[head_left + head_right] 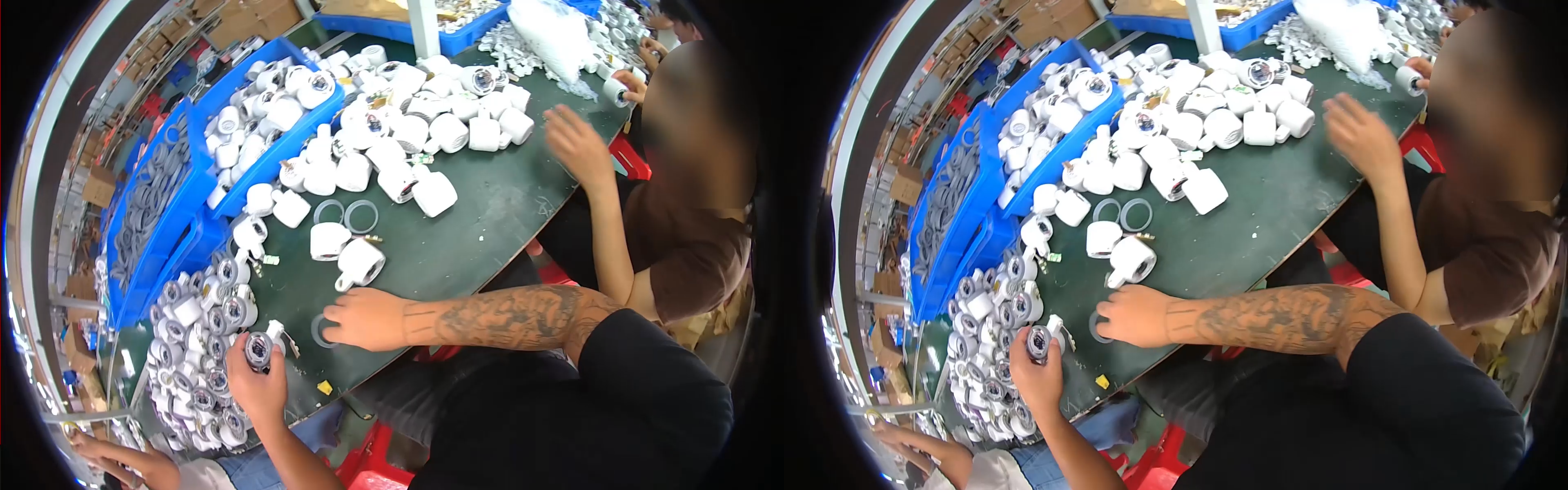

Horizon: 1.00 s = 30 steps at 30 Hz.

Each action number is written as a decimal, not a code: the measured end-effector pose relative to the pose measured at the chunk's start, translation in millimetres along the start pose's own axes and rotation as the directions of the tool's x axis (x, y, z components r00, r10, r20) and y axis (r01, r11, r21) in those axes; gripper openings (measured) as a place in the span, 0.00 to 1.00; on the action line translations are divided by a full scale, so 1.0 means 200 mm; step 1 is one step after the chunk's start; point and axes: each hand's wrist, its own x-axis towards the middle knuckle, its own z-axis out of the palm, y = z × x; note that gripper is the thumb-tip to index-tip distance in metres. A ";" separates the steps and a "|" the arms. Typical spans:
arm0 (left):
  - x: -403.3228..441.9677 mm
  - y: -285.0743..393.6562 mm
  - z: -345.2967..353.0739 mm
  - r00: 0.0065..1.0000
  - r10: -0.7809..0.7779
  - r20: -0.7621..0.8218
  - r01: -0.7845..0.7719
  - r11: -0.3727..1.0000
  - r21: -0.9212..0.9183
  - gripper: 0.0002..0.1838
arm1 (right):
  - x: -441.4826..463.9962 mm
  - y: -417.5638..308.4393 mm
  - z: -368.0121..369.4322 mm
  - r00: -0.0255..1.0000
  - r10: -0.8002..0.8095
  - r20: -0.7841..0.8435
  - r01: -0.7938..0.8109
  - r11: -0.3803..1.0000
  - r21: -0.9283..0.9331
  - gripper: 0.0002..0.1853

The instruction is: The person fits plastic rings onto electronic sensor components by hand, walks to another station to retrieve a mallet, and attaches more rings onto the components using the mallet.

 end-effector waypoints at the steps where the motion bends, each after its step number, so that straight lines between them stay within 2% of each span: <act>1: 0.05 -0.04 0.01 0.991 0.120 0.062 -0.129 0.979 0.160 0.27 | -0.07 0.01 -0.03 0.998 -0.015 -0.062 0.013 1.000 -0.026 0.08; 2: 0.09 -0.08 0.02 0.964 0.226 0.139 -0.259 0.915 0.309 0.27 | -0.15 0.02 -0.07 0.998 -0.009 -0.065 0.007 0.999 -0.032 0.08; 3: 0.11 -0.09 0.05 0.975 0.143 0.172 -0.189 0.936 0.296 0.29 | -0.22 0.02 -0.13 0.998 0.015 -0.064 -0.017 1.000 -0.026 0.08; 4: 0.13 -0.10 0.06 0.974 0.144 0.177 -0.192 0.936 0.295 0.29 | -0.29 0.01 -0.18 0.997 0.041 -0.063 -0.042 0.999 -0.014 0.08; 5: 0.15 -0.11 0.08 0.976 0.168 0.142 -0.206 0.924 0.323 0.30 | -0.34 0.01 -0.23 0.997 0.049 -0.066 -0.050 0.999 -0.012 0.08; 7: 0.18 -0.08 0.08 0.974 0.195 0.119 -0.226 0.896 0.381 0.32 | -0.42 0.05 -0.33 0.983 0.183 0.026 -0.182 0.982 -0.041 0.08; 8: 0.18 -0.04 0.08 0.972 0.199 0.123 -0.231 0.895 0.380 0.32 | -0.46 0.07 -0.37 0.982 0.189 0.024 -0.188 0.981 -0.041 0.08; 10: 0.17 0.17 0.10 0.973 0.232 -0.009 -0.208 0.889 0.409 0.33 | -0.52 0.12 -0.44 0.955 0.292 -0.049 -0.290 0.956 0.047 0.10; 11: 0.17 0.17 0.13 0.942 0.334 0.004 -0.316 0.886 0.340 0.34 | -0.55 0.13 -0.47 0.953 0.298 -0.049 -0.296 0.954 0.048 0.10; 13: 0.17 0.41 0.19 0.910 0.406 0.079 -0.413 0.904 0.108 0.34 | -0.59 0.15 -0.51 0.931 0.339 -0.138 -0.334 0.941 0.057 0.13; 14: 0.17 0.51 0.23 0.865 0.487 0.125 -0.495 0.868 0.042 0.35 | -0.59 0.16 -0.52 0.932 0.338 -0.132 -0.333 0.941 0.054 0.13; 15: 0.16 0.60 0.27 0.841 0.501 0.204 -0.507 0.861 -0.024 0.36 | -0.60 0.17 -0.53 0.930 0.344 -0.131 -0.339 0.939 0.061 0.17; 17: 0.14 0.65 0.39 0.806 0.526 0.271 -0.540 0.841 -0.025 0.35 | -0.60 0.19 -0.53 0.927 0.351 -0.134 -0.346 0.936 0.061 0.21; 18: 0.12 0.65 0.47 0.796 0.537 0.279 -0.551 0.834 -0.033 0.35 | -0.58 0.19 -0.52 0.897 0.401 -0.185 -0.391 0.916 0.086 0.26; 19: 0.10 0.65 0.52 0.832 0.506 0.229 -0.511 0.859 -0.039 0.33 | -0.57 0.19 -0.50 0.860 0.453 -0.234 -0.438 0.891 0.115 0.31; 20: 0.09 0.62 0.58 0.824 0.516 0.235 -0.520 0.853 -0.050 0.33 | -0.57 0.20 -0.49 0.852 0.466 -0.238 -0.452 0.885 0.113 0.31; 22: 0.06 0.55 0.65 0.868 0.494 0.045 -0.490 0.869 -0.070 0.29 | -0.56 0.22 -0.49 0.823 0.550 -0.142 -0.514 0.828 0.224 0.39; 23: 0.03 0.56 0.64 0.904 0.427 0.007 -0.419 0.891 -0.176 0.25 | -0.55 0.22 -0.51 0.809 0.572 -0.138 -0.524 0.807 0.272 0.39; 24: 0.00 0.56 0.63 0.975 0.198 0.099 -0.142 0.901 -0.409 0.22 | -0.53 0.22 -0.52 0.802 0.581 -0.140 -0.534 0.801 0.270 0.39; 25: -0.02 0.54 0.62 0.974 0.047 0.221 0.100 0.790 -0.606 0.21 | -0.51 0.23 -0.54 0.818 0.547 -0.178 -0.446 0.799 0.405 0.40; 26: -0.04 0.51 0.61 0.926 -0.073 0.369 0.338 0.596 -0.729 0.19 | -0.49 0.24 -0.56 0.831 0.511 -0.220 -0.340 0.779 0.527 0.41; 27: -0.04 0.50 0.59 0.922 -0.070 0.380 0.327 0.668 -0.669 0.16 | -0.47 0.22 -0.61 0.852 0.479 -0.211 -0.313 0.789 0.528 0.42; 28: -0.02 0.49 0.57 0.923 -0.075 0.378 0.329 0.666 -0.669 0.16 | -0.44 0.22 -0.64 0.855 0.476 -0.208 -0.311 0.790 0.528 0.42; 30: 0.00 0.47 0.55 0.964 0.107 0.245 -0.003 0.920 -0.392 0.15 | -0.39 0.21 -0.67 0.877 0.365 -0.314 -0.159 0.835 0.527 0.42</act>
